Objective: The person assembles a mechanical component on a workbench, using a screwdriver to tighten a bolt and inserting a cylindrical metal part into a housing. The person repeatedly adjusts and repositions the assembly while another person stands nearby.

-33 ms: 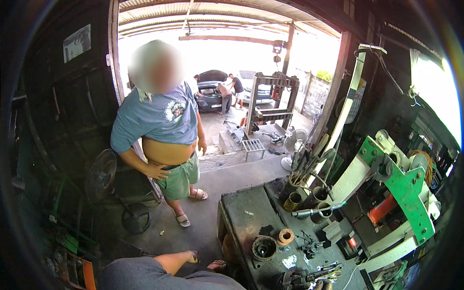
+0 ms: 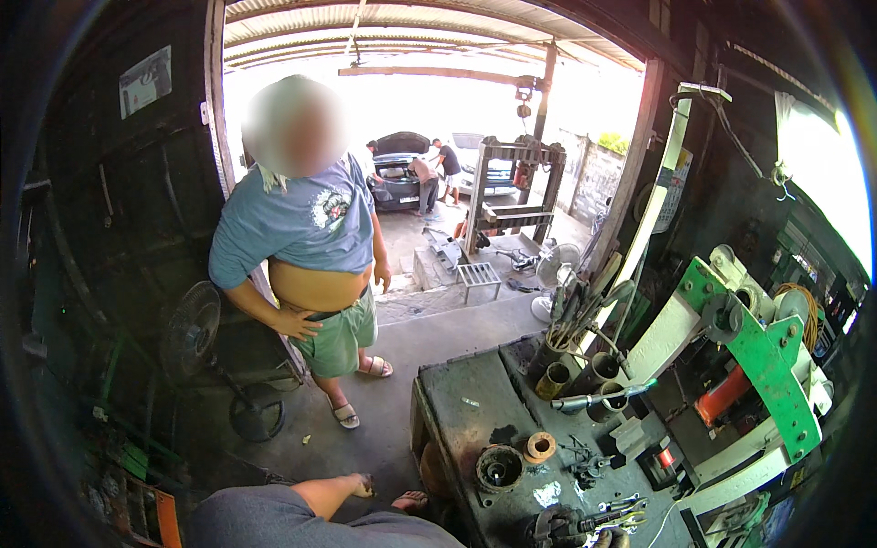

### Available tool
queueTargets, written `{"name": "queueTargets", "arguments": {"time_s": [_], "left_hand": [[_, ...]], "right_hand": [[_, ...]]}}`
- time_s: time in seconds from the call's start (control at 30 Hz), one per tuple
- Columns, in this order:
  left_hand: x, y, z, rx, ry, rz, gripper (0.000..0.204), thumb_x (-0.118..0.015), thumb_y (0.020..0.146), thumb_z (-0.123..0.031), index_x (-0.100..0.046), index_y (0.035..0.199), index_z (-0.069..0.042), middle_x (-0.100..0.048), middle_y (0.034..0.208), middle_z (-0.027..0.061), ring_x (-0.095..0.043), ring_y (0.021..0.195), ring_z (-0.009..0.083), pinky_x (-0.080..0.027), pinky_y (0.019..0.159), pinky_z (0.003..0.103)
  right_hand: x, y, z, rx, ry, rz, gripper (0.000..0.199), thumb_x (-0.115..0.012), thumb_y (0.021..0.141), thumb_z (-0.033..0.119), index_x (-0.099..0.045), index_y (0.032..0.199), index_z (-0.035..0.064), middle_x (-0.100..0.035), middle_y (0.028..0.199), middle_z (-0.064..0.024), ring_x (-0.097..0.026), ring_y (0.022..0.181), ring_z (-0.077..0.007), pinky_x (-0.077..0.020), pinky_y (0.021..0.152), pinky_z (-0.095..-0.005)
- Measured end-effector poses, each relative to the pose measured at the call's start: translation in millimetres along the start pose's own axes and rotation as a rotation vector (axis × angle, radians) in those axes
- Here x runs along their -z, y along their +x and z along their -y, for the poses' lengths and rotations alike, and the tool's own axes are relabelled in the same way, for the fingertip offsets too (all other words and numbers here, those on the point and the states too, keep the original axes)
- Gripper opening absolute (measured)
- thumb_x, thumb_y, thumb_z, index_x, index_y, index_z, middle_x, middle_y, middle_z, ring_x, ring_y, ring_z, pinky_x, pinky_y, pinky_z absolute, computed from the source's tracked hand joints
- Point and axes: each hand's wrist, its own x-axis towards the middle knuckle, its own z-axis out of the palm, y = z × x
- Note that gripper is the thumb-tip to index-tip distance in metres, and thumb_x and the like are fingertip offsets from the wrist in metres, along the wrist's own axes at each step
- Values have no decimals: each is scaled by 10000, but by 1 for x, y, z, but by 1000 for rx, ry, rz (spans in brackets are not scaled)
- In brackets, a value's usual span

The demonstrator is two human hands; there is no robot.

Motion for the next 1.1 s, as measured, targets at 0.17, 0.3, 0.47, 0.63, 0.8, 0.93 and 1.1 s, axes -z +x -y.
{"name": "queueTargets", "arguments": {"time_s": [0.17,0.3,0.47,0.63,0.8,0.93,1.1], "left_hand": [[-26,-10,12,5,39,104,498,-464,1086,-458,-785,1281,-131,-740,1399,101,-684,1316,284,-534,980,483],[-43,-17,10,35,3,152,474,-466,1082,-438,-786,1246,-129,-747,1366,106,-692,1283,286,-526,957,486],[-45,-14,4,4,70,156,446,-469,1076,-413,-787,1202,-127,-756,1325,112,-701,1242,287,-517,927,489],[-26,-5,-3,15,2,92,420,-472,1071,-388,-788,1158,-125,-766,1283,119,-710,1201,289,-507,897,493],[-7,4,-10,-5,24,34,399,-475,1065,-364,-788,1114,-123,-775,1241,126,-720,1160,291,-498,868,497],[-8,11,-7,-88,47,-85,391,-487,1048,-348,-791,1128,-115,-774,1266,124,-718,1161,312,-491,872,503],[-21,28,-11,-853,1769,120,517,-427,1084,-445,-766,1314,-129,-713,1442,96,-654,1347,272,-500,1053,485]], "right_hand": [[0,1,-2,17,-36,1,161,-648,1090,57,-730,1181,-48,-762,1054,-150,-670,954,-259,-551,900,-385],[1,3,-5,7,-52,2,164,-653,1086,49,-736,1188,-47,-766,1065,-148,-671,964,-258,-551,907,-384],[1,6,-13,54,-83,9,183,-648,1080,27,-733,1225,-46,-774,1087,-149,-687,962,-258,-560,910,-380],[2,7,-17,41,-49,7,169,-642,1070,7,-732,1204,-42,-775,1079,-149,-693,961,-252,-565,901,-378],[2,6,-19,59,-65,10,161,-649,1067,20,-733,1193,-34,-774,1043,-157,-691,925,-261,-564,880,-389],[3,5,-23,90,-118,-1,144,-650,1068,33,-743,1154,-35,-770,1015,-172,-688,900,-289,-558,858,-405],[2,3,-19,98,-133,-29,132,-659,1076,58,-738,1114,-40,-762,999,-180,-681,900,-305,-554,864,-413]]}}
